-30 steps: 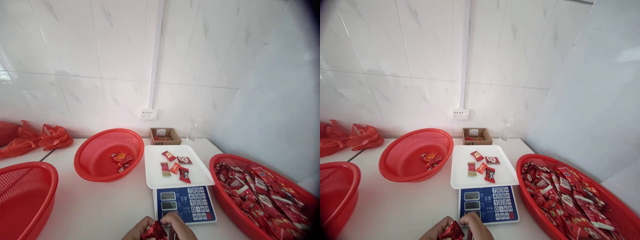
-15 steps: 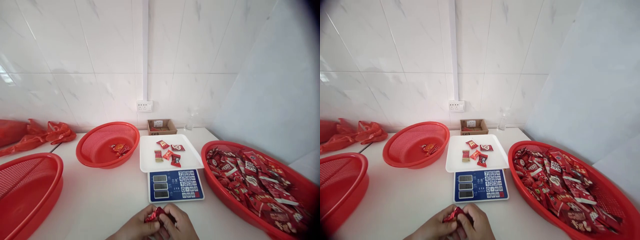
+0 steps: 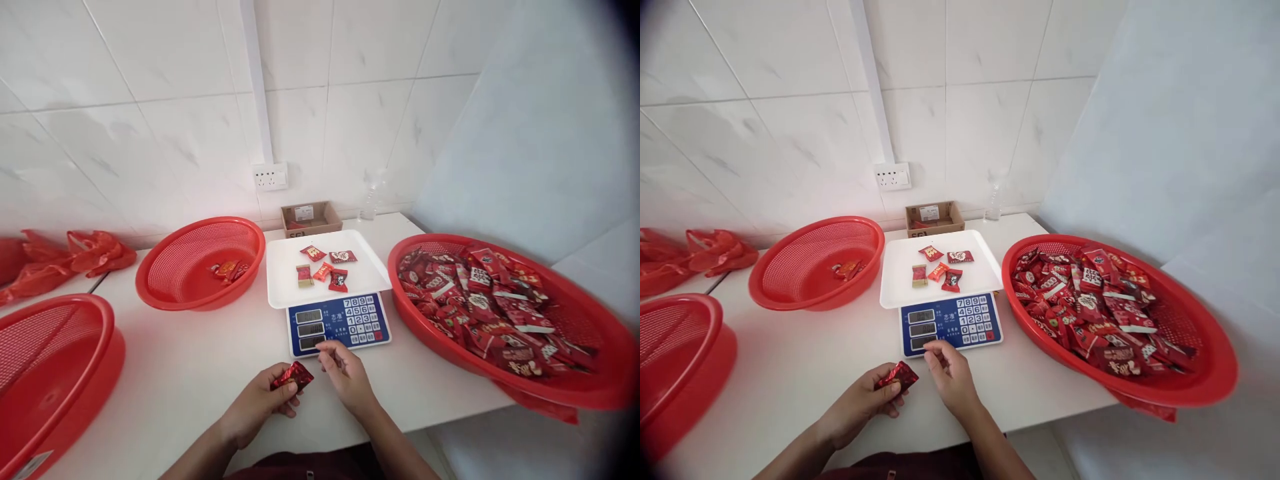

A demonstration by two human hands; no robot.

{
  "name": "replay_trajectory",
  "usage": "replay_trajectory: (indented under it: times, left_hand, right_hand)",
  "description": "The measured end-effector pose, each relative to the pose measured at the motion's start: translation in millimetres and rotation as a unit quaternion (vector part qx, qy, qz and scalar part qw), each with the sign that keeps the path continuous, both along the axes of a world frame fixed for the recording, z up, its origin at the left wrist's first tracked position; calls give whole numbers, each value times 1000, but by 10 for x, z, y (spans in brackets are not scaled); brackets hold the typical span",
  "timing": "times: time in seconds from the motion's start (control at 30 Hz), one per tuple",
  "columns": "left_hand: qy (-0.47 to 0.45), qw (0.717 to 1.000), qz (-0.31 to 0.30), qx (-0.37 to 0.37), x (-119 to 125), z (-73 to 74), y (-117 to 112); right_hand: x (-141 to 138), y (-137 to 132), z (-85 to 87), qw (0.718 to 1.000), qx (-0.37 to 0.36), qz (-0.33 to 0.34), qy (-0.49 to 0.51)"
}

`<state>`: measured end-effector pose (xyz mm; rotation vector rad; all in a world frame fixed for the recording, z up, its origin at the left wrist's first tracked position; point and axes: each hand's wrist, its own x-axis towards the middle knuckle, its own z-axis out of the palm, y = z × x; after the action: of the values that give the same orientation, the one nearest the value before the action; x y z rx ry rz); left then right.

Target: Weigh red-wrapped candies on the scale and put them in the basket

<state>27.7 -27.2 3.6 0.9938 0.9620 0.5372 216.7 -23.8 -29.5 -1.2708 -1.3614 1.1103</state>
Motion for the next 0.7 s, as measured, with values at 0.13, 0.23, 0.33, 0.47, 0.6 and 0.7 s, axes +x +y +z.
replay_trajectory:
  times: [0.13,0.23,0.33,0.47,0.6,0.7]
  left_hand:
    - [18,998,-29,48,144,58,55]
    - [19,996,-63,62,245,94,62]
    - [14,992,-100,69,298,112,46]
    - [12,990,-123,62,271,81,48]
    - [15,994,-92,47,180,-41,63]
    - [7,998,-54,32,118,-152,58]
  right_hand:
    - [83,-94,157,995,0,94,-45]
    - [83,-175,275,986,4,109,-128]
    - [179,-223,415,975,26,95,-200]
    - [739,-186,766,964,69,-4,-258]
    - [1589,-79,1101,921,58,-161,-349]
    - [2017,-12,1123,883,-22,-118,-455]
